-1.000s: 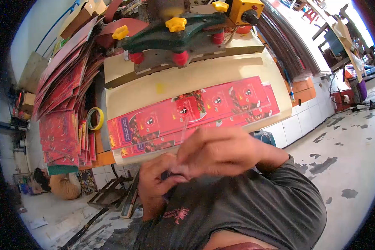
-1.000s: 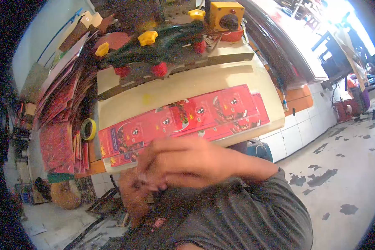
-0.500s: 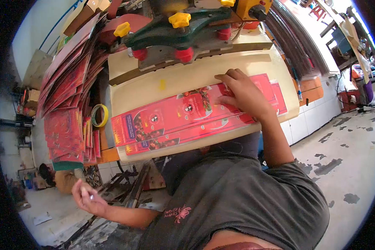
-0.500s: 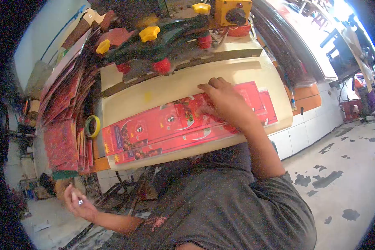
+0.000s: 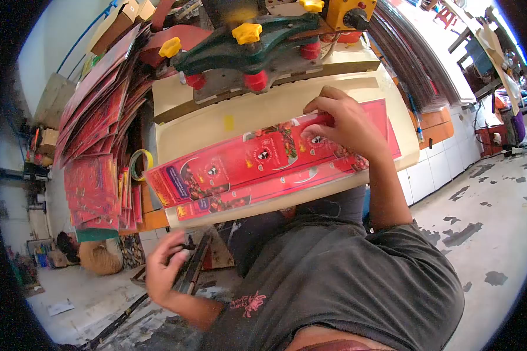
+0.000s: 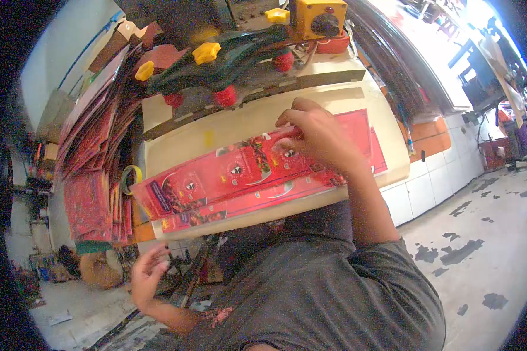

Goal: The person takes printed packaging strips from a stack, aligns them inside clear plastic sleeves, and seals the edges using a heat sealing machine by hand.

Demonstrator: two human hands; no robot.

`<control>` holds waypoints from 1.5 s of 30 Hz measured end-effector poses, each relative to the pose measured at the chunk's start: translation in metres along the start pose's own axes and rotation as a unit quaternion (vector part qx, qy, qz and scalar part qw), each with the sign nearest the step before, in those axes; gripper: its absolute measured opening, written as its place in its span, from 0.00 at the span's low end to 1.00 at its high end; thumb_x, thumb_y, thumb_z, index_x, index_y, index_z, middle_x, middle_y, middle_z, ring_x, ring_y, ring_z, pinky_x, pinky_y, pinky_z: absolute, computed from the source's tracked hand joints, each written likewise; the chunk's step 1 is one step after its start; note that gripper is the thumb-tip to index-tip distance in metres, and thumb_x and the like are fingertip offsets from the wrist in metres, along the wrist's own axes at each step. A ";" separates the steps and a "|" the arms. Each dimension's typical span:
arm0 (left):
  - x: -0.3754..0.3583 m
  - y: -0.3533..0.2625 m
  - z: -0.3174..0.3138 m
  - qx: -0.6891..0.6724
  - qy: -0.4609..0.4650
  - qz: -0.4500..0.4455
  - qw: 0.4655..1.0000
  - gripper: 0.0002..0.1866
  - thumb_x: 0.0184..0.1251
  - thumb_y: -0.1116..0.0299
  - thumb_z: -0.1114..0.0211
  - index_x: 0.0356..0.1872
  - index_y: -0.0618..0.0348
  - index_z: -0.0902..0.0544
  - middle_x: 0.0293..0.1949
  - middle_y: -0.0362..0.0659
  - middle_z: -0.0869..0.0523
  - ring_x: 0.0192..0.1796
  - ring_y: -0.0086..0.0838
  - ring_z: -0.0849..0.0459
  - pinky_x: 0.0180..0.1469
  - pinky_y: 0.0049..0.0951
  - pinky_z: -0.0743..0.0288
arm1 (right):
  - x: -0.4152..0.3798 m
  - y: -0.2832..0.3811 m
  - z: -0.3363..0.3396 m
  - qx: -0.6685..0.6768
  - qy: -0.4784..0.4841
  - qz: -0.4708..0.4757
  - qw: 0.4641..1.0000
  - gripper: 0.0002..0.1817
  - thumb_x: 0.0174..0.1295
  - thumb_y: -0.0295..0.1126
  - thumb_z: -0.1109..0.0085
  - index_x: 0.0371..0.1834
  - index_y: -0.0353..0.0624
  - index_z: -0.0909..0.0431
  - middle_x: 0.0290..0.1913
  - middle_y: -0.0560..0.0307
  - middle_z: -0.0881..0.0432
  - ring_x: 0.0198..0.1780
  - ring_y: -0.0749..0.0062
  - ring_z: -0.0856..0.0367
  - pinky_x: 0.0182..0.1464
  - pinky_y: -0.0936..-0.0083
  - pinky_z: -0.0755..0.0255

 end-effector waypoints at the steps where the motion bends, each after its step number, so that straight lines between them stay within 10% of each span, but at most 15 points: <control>1: 0.006 -0.016 -0.029 -0.049 0.120 -0.029 0.991 0.26 0.67 0.70 0.29 0.67 0.60 0.20 0.62 0.50 0.15 0.64 0.36 0.17 0.66 0.37 0.24 | -0.001 0.007 0.006 0.001 -0.002 0.001 1.000 0.17 0.56 0.38 0.25 0.42 0.41 0.18 0.42 0.48 0.20 0.46 0.49 0.18 0.49 0.57 0.23; 7: 0.027 -0.088 -0.145 -0.027 0.362 -0.157 0.918 0.23 0.70 0.71 0.30 0.65 0.63 0.19 0.59 0.50 0.13 0.59 0.34 0.13 0.57 0.33 0.19 | -0.024 0.058 0.041 -0.044 -0.061 0.052 0.996 0.14 0.54 0.36 0.23 0.36 0.39 0.16 0.36 0.54 0.22 0.38 0.58 0.17 0.40 0.65 0.25; 17: 0.048 -0.115 -0.157 -0.087 0.233 -0.201 0.948 0.23 0.69 0.67 0.28 0.61 0.69 0.19 0.52 0.52 0.10 0.56 0.35 0.11 0.60 0.35 0.19 | -0.043 0.074 0.045 0.181 -0.066 0.024 0.981 0.11 0.62 0.32 0.26 0.35 0.38 0.18 0.37 0.53 0.20 0.40 0.64 0.17 0.42 0.72 0.27; 20: 0.040 -0.129 -0.125 -0.252 -0.027 -0.200 0.946 0.18 0.68 0.60 0.29 0.45 0.69 0.13 0.42 0.49 0.08 0.45 0.33 0.10 0.52 0.35 0.18 | -0.048 0.072 0.035 0.209 -0.077 0.012 0.975 0.09 0.64 0.32 0.28 0.38 0.37 0.17 0.38 0.53 0.18 0.42 0.65 0.17 0.43 0.71 0.26; 23: 0.037 -0.137 -0.115 -0.218 -0.092 -0.235 0.943 0.19 0.70 0.58 0.29 0.45 0.68 0.13 0.39 0.45 0.10 0.41 0.31 0.13 0.50 0.34 0.19 | -0.051 0.068 0.023 0.263 -0.096 0.013 0.960 0.08 0.67 0.31 0.31 0.39 0.36 0.16 0.39 0.53 0.18 0.43 0.65 0.17 0.44 0.71 0.26; 31: 0.043 -0.105 -0.080 -0.316 -0.256 -0.357 0.841 0.13 0.72 0.65 0.34 0.35 0.65 0.22 0.37 0.43 0.18 0.39 0.27 0.24 0.48 0.31 0.29 | -0.056 0.088 0.003 0.389 -0.006 0.046 0.920 0.11 0.71 0.31 0.36 0.49 0.37 0.24 0.43 0.50 0.16 0.48 0.63 0.15 0.51 0.65 0.24; 37: 0.027 -0.131 -0.049 -0.221 -0.305 -0.416 0.827 0.17 0.73 0.62 0.33 0.30 0.60 0.28 0.30 0.39 0.26 0.37 0.25 0.29 0.44 0.30 0.32 | -0.054 0.093 -0.016 0.409 0.016 0.076 0.909 0.13 0.70 0.34 0.34 0.48 0.39 0.24 0.41 0.50 0.16 0.47 0.65 0.15 0.47 0.66 0.23; 45: 0.037 -0.192 -0.058 -0.022 -0.102 -0.460 0.882 0.14 0.64 0.70 0.29 0.25 0.62 0.26 0.23 0.42 0.27 0.26 0.31 0.31 0.32 0.31 0.38 | -0.068 0.088 -0.065 0.284 0.082 0.062 0.953 0.15 0.66 0.34 0.28 0.40 0.35 0.24 0.35 0.46 0.15 0.41 0.59 0.11 0.40 0.65 0.23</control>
Point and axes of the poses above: each hand's wrist, its own x-axis towards the middle knuckle, its own z-axis out of the back of the hand, y = z × x, the point moved 9 cm from there along x, towards the middle knuckle
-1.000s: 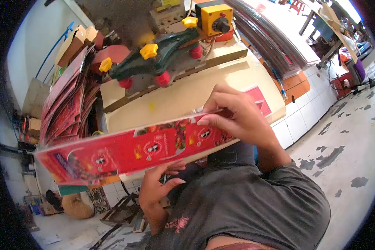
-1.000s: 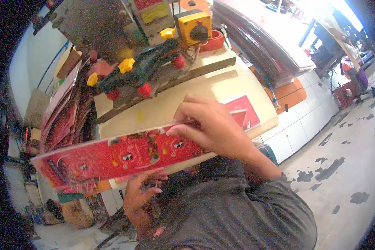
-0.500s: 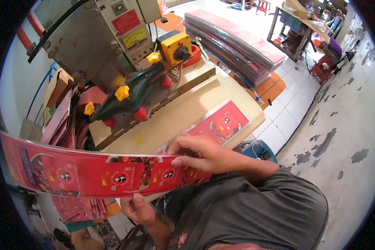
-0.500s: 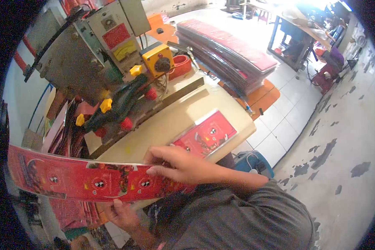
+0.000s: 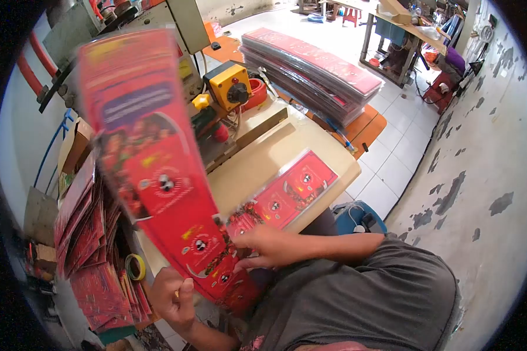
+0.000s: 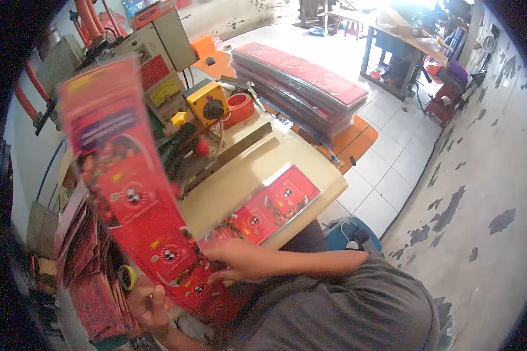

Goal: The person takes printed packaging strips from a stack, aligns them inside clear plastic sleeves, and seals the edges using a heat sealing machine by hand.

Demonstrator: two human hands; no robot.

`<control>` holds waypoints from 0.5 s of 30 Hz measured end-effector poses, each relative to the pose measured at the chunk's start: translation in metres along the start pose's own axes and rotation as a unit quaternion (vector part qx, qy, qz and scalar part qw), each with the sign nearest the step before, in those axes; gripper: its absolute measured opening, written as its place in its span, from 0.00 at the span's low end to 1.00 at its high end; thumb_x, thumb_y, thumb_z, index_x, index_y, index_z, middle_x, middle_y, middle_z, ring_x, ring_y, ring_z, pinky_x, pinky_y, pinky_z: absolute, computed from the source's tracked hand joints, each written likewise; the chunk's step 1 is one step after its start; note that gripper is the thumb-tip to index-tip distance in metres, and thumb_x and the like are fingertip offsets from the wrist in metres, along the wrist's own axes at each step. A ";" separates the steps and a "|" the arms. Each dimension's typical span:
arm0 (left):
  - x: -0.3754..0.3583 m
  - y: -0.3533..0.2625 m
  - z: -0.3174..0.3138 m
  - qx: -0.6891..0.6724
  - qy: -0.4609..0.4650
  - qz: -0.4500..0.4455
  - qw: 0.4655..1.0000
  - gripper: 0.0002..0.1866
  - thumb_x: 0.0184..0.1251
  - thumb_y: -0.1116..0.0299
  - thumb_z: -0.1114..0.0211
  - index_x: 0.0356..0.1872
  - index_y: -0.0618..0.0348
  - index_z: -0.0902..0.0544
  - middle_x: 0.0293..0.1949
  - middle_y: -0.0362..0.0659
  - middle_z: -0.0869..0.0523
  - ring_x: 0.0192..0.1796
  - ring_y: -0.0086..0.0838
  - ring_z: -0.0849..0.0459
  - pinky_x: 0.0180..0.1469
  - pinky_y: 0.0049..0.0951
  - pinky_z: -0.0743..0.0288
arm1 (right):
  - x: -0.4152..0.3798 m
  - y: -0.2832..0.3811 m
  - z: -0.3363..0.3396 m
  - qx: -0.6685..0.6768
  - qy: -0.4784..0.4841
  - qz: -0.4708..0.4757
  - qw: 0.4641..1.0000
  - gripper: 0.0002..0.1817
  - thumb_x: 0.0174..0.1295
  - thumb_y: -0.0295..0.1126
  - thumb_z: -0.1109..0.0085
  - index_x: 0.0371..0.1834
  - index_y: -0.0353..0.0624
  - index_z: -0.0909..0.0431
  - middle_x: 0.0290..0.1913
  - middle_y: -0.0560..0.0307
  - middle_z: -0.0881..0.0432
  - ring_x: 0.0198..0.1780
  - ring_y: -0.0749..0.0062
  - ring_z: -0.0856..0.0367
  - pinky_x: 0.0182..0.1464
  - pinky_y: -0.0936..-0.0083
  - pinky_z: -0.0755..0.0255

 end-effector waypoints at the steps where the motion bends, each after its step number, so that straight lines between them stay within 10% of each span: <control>1: 0.006 -0.007 -0.007 -0.002 0.016 -0.020 1.000 0.14 0.62 0.72 0.29 0.24 0.62 0.26 0.22 0.42 0.28 0.25 0.32 0.32 0.30 0.32 0.39 | -0.002 -0.008 -0.005 0.000 -0.017 -0.020 1.000 0.16 0.65 0.35 0.28 0.41 0.35 0.23 0.35 0.46 0.14 0.41 0.59 0.11 0.38 0.65 0.22; 8: 0.019 -0.014 -0.021 0.062 0.030 -0.029 0.997 0.11 0.61 0.75 0.30 0.24 0.59 0.25 0.20 0.42 0.28 0.24 0.35 0.32 0.30 0.35 0.41 | -0.019 -0.017 -0.015 0.037 0.014 -0.100 0.994 0.17 0.68 0.39 0.31 0.47 0.35 0.20 0.43 0.49 0.12 0.46 0.66 0.12 0.45 0.65 0.20; 12: 0.025 -0.003 -0.034 0.017 0.106 -0.008 0.994 0.11 0.63 0.74 0.29 0.24 0.59 0.22 0.20 0.42 0.26 0.24 0.35 0.30 0.33 0.35 0.38 | -0.030 -0.021 0.000 0.440 -0.069 -0.124 0.887 0.17 0.74 0.35 0.37 0.61 0.38 0.19 0.55 0.61 0.14 0.59 0.75 0.18 0.60 0.69 0.24; 15: 0.022 0.008 -0.041 -0.021 0.129 0.011 0.991 0.10 0.64 0.72 0.29 0.25 0.59 0.21 0.20 0.42 0.25 0.25 0.35 0.29 0.34 0.34 0.36 | -0.028 -0.040 0.025 0.423 -0.133 -0.038 0.895 0.18 0.76 0.37 0.39 0.61 0.37 0.20 0.55 0.58 0.14 0.58 0.75 0.18 0.63 0.71 0.25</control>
Point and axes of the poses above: each hand's wrist, its own x-axis towards the middle knuckle, its own z-axis out of the back of the hand, y = z × x, the point moved 9 cm from there along x, towards the middle knuckle
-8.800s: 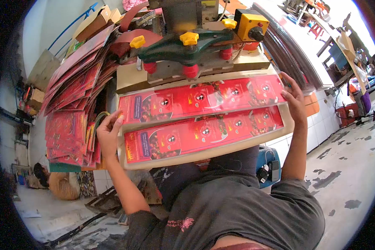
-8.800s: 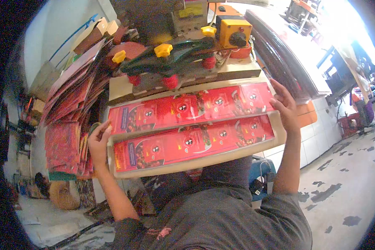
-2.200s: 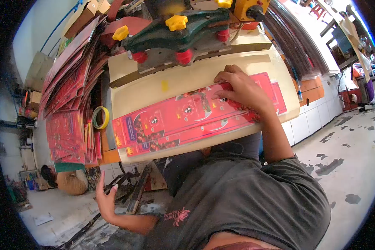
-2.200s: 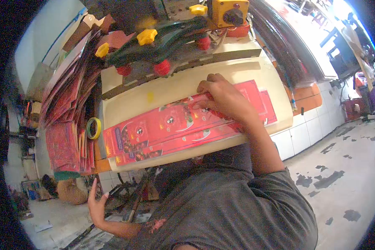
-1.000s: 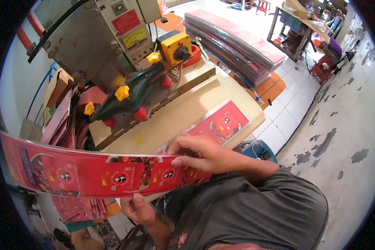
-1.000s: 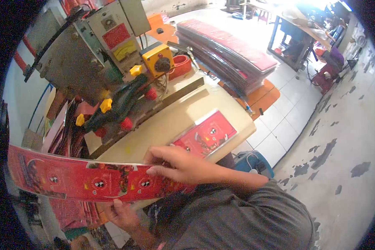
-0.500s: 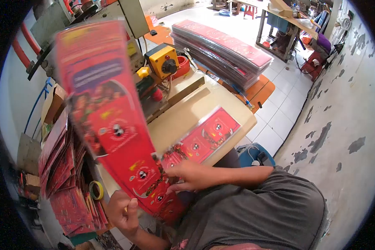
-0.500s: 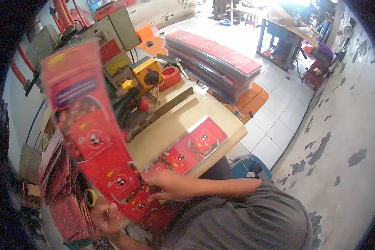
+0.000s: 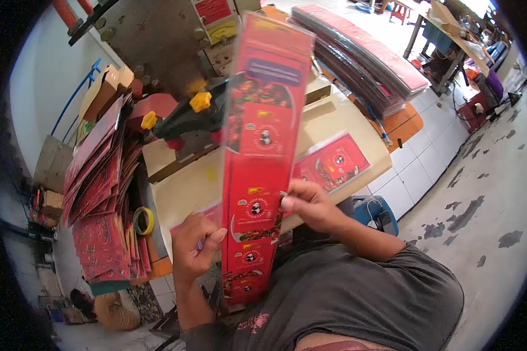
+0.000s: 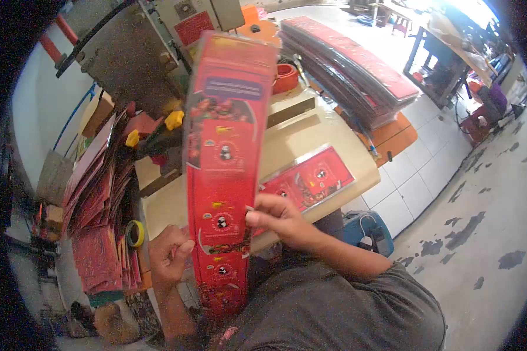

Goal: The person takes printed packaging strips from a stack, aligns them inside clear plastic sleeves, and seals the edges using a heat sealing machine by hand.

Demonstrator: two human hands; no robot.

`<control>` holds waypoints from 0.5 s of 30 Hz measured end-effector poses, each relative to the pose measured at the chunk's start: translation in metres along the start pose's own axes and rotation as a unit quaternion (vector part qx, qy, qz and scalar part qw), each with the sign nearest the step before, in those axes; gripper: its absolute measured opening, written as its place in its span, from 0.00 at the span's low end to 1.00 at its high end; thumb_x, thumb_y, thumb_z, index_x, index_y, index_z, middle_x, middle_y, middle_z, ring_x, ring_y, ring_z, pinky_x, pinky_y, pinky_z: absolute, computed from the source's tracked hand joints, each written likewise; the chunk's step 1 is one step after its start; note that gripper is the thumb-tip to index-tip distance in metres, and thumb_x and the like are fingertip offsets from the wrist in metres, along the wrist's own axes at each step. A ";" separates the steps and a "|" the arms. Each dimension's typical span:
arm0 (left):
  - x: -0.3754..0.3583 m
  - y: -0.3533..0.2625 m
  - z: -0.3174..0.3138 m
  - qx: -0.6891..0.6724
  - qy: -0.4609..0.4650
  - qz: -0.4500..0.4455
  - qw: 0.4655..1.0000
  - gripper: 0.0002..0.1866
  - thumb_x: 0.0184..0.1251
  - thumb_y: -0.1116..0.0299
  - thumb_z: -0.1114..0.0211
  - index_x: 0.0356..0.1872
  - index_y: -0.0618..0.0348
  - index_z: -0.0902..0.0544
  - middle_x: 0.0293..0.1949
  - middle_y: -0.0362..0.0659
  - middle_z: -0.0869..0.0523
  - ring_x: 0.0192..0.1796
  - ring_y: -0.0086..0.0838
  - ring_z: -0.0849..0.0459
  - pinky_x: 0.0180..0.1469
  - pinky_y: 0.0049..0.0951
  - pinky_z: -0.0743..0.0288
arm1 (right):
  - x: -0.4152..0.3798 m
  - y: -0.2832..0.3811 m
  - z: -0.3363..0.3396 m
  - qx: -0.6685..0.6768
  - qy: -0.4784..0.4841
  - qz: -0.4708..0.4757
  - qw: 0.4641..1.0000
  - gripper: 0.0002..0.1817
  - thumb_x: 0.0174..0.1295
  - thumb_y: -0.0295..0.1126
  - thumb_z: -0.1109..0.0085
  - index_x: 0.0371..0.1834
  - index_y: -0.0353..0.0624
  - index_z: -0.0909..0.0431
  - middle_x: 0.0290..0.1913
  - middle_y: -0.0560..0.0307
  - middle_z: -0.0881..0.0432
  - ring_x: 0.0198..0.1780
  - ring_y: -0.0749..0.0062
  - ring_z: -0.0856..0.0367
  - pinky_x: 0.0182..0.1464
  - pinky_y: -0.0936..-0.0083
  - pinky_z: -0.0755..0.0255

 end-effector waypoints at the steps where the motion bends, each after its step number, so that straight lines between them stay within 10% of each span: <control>1: 0.000 0.002 -0.003 -0.013 0.012 0.004 1.000 0.10 0.64 0.72 0.29 0.25 0.59 0.21 0.20 0.42 0.24 0.25 0.35 0.28 0.34 0.34 0.36 | 0.003 0.005 0.008 0.011 -0.017 0.025 0.999 0.19 0.76 0.38 0.39 0.61 0.37 0.20 0.54 0.58 0.14 0.58 0.75 0.17 0.63 0.71 0.25; 15: 0.000 0.013 -0.011 0.058 -0.037 0.115 0.991 0.05 0.69 0.70 0.30 0.40 0.61 0.13 0.35 0.46 0.13 0.39 0.39 0.15 0.45 0.33 0.23 | 0.017 0.053 0.079 -0.079 -0.239 0.061 0.966 0.18 0.74 0.41 0.38 0.55 0.38 0.18 0.45 0.59 0.12 0.38 0.81 0.16 0.35 0.82 0.24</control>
Point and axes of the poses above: each hand's wrist, its own x-axis towards the middle knuckle, its own z-axis out of the back of the hand, y = z × x, the point moved 9 cm from there along x, towards the middle knuckle
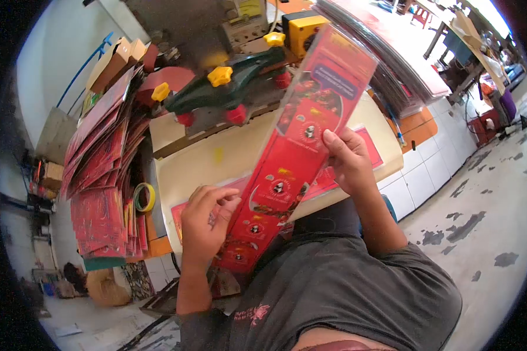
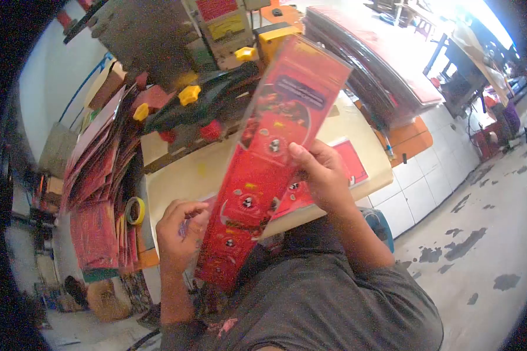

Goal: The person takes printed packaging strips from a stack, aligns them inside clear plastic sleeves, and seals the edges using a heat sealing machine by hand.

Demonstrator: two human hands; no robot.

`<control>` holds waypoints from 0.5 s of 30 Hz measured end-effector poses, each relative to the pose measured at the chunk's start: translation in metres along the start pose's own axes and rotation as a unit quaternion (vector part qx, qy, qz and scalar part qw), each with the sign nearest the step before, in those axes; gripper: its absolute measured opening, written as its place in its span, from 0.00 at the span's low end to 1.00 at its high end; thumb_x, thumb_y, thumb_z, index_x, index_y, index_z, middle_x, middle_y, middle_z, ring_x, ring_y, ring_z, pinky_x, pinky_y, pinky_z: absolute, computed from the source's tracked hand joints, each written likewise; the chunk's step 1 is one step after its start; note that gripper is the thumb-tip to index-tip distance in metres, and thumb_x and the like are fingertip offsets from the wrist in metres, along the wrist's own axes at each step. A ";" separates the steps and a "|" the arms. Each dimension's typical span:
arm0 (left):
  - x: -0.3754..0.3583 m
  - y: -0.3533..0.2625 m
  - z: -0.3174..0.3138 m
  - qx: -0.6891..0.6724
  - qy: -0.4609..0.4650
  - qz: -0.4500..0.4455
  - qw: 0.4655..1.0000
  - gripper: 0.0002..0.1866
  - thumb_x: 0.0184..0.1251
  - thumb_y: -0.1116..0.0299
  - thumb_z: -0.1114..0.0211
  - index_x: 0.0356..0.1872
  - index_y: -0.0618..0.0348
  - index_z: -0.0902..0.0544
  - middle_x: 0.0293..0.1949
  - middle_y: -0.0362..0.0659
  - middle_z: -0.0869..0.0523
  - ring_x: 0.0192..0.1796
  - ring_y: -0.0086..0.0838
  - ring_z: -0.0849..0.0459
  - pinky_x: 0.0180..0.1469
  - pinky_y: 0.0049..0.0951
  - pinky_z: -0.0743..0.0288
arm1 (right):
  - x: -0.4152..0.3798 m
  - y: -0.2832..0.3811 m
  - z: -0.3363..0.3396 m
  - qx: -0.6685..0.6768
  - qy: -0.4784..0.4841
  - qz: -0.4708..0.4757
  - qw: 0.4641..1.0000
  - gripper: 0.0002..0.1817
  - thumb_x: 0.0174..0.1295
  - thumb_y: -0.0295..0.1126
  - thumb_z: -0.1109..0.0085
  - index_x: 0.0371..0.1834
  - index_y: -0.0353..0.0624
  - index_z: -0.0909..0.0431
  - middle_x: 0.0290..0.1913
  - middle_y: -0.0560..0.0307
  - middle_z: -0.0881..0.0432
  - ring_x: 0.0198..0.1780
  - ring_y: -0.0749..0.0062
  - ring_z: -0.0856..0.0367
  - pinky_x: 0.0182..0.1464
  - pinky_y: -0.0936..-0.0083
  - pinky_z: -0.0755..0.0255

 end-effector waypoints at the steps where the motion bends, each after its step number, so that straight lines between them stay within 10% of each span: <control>1: -0.003 -0.018 0.001 0.010 0.009 -0.035 0.999 0.06 0.69 0.70 0.30 0.42 0.59 0.13 0.38 0.46 0.12 0.42 0.39 0.14 0.47 0.34 0.22 | 0.003 -0.006 0.007 0.004 -0.009 -0.003 1.000 0.17 0.74 0.41 0.38 0.54 0.37 0.18 0.45 0.57 0.12 0.40 0.78 0.14 0.37 0.79 0.21; 5: -0.028 -0.077 -0.021 -0.212 0.220 -0.110 0.946 0.11 0.70 0.68 0.31 0.48 0.61 0.12 0.46 0.48 0.10 0.49 0.41 0.12 0.52 0.37 0.20 | 0.000 -0.009 0.005 0.050 -0.014 -0.028 0.998 0.17 0.74 0.38 0.39 0.55 0.36 0.19 0.47 0.55 0.12 0.43 0.74 0.12 0.40 0.76 0.19; 8: -0.057 -0.117 -0.058 -0.523 0.390 -0.166 0.739 0.17 0.74 0.65 0.35 0.53 0.71 0.14 0.55 0.55 0.12 0.57 0.45 0.13 0.59 0.44 0.21 | -0.002 -0.014 0.010 0.101 -0.040 -0.024 0.994 0.16 0.76 0.36 0.41 0.56 0.35 0.20 0.52 0.52 0.13 0.47 0.70 0.12 0.47 0.73 0.17; 12: -0.059 -0.157 -0.081 -0.598 0.394 -0.259 0.648 0.17 0.78 0.70 0.40 0.62 0.67 0.18 0.59 0.53 0.15 0.60 0.46 0.16 0.62 0.40 0.25 | 0.000 -0.021 0.016 0.157 -0.010 -0.031 0.987 0.16 0.77 0.35 0.45 0.61 0.36 0.23 0.59 0.51 0.15 0.60 0.67 0.16 0.66 0.66 0.23; 15: -0.067 -0.177 -0.086 -0.635 0.308 -0.342 0.620 0.24 0.80 0.53 0.41 0.57 0.67 0.14 0.58 0.53 0.14 0.51 0.44 0.20 0.57 0.48 0.29 | -0.001 -0.013 0.027 0.152 -0.040 0.008 0.987 0.19 0.78 0.34 0.46 0.67 0.38 0.28 0.63 0.52 0.18 0.64 0.66 0.18 0.68 0.62 0.25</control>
Point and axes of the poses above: each hand's wrist, its own x-axis towards the middle knuckle, its own z-axis out of the back of the hand, y = z × x, the point moved 9 cm from there along x, towards the middle knuckle
